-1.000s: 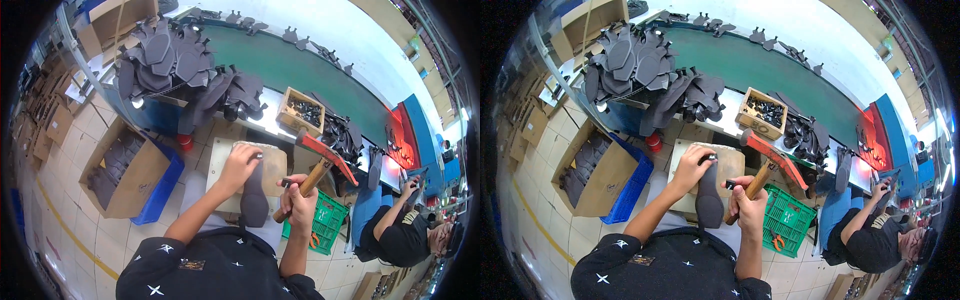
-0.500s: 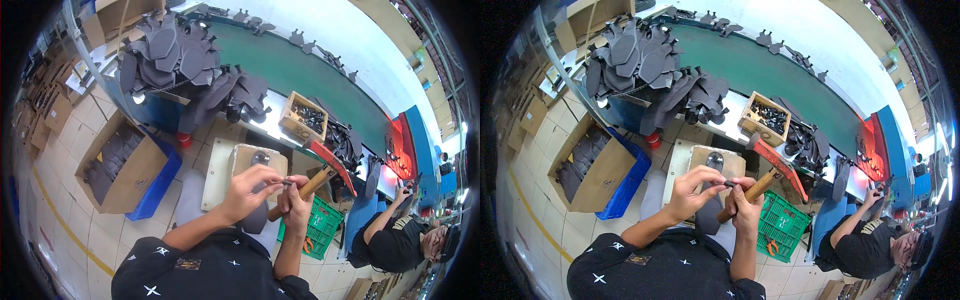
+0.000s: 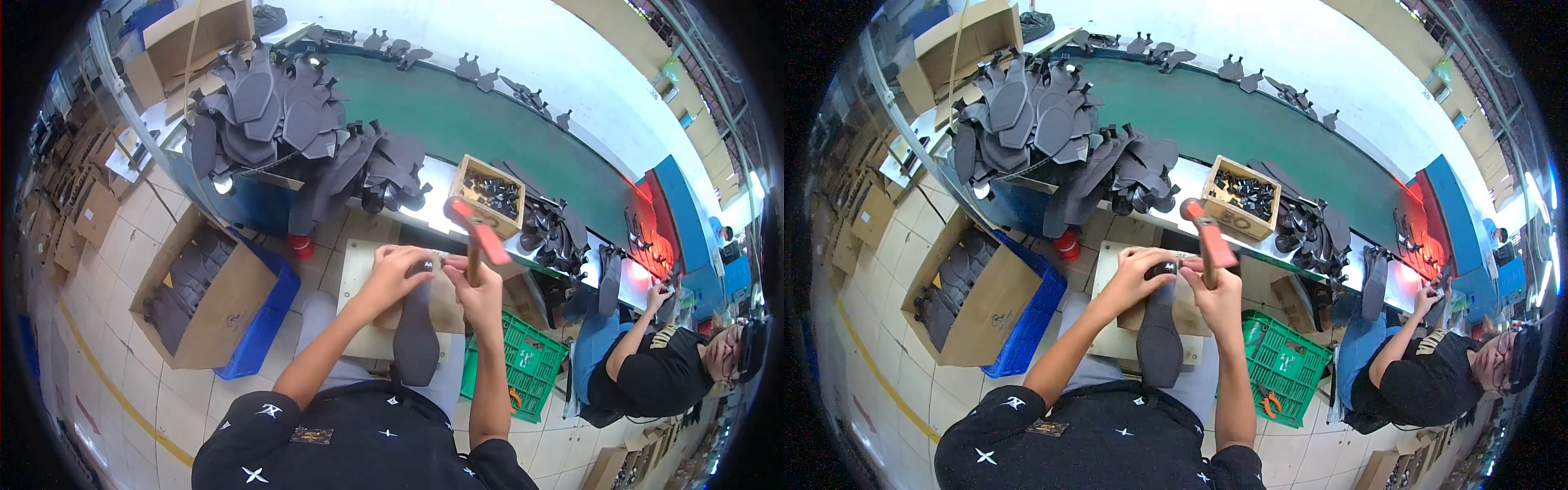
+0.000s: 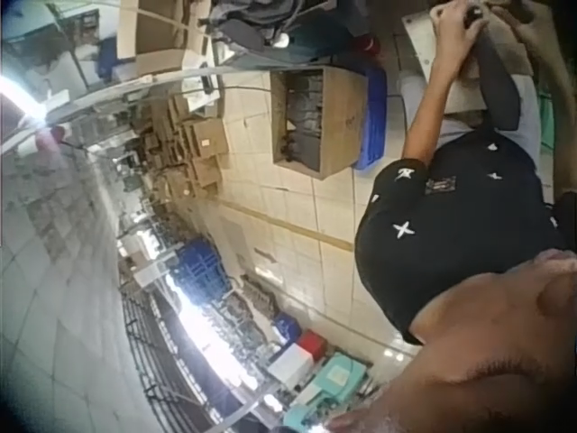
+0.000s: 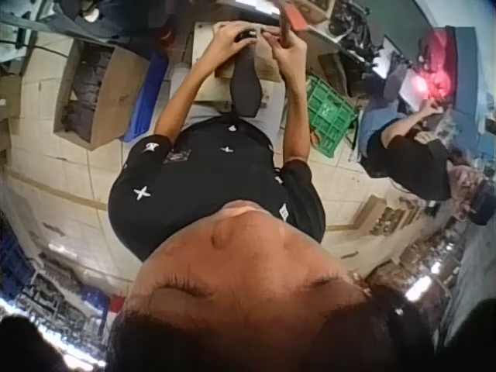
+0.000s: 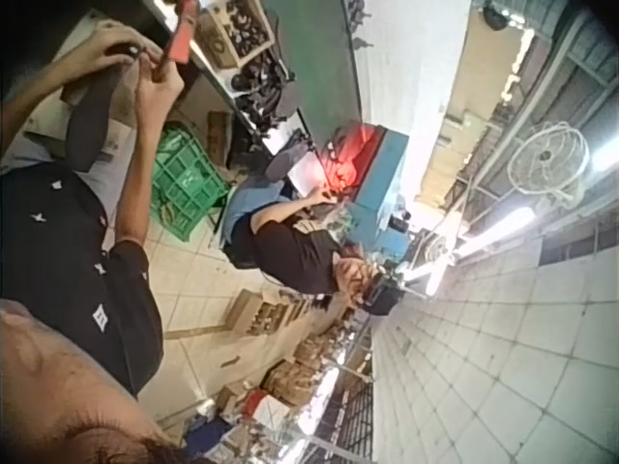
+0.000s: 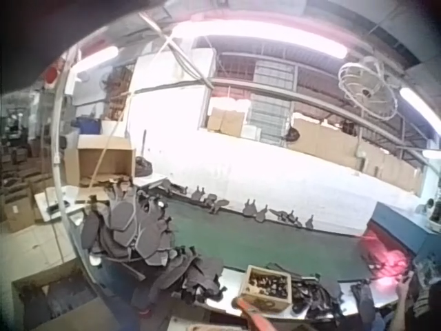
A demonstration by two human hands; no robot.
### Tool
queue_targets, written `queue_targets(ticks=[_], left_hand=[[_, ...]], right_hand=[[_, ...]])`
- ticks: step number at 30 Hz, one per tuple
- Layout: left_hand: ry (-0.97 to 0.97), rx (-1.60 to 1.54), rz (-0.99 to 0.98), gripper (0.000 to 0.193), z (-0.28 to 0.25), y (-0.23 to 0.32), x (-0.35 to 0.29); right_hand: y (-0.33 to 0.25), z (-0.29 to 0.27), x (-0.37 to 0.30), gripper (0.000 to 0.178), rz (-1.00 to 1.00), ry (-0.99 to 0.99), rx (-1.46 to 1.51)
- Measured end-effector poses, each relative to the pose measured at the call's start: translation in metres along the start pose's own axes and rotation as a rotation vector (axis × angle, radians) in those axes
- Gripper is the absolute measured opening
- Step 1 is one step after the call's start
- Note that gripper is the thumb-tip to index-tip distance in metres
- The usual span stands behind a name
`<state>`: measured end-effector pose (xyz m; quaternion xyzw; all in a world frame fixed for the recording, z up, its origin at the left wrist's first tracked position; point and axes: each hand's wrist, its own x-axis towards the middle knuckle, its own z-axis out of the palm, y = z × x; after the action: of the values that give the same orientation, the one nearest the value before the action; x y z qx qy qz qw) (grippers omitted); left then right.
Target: Hammer decorative or structural studs/rivets into leather shoe components using a specialized mallet.
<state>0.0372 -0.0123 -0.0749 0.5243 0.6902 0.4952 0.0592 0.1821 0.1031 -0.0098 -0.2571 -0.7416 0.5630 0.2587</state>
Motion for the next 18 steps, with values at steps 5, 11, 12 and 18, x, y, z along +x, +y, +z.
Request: queue_targets(ticks=[5, 11, 12, 18], left_hand=[[0.02, -0.005, -0.074, 0.029, 0.005, -0.005, -0.002], [0.013, -0.026, -0.075, 0.029, 0.0, -0.003, -0.002], [0.048, -0.072, -0.098, 0.028, -0.003, 0.005, -0.001], [0.001, -0.163, -0.078, 0.026, -0.016, 0.001, 0.009]], right_hand=[[0.019, 0.014, 0.018, 0.017, -0.196, -0.046, -0.155], [0.042, 0.016, 0.017, 0.018, -0.265, -0.041, -0.153], [0.037, 0.017, 0.017, 0.018, -0.264, -0.045, -0.152], [0.003, 0.015, 0.014, 0.022, -0.504, -0.039, -0.355]])
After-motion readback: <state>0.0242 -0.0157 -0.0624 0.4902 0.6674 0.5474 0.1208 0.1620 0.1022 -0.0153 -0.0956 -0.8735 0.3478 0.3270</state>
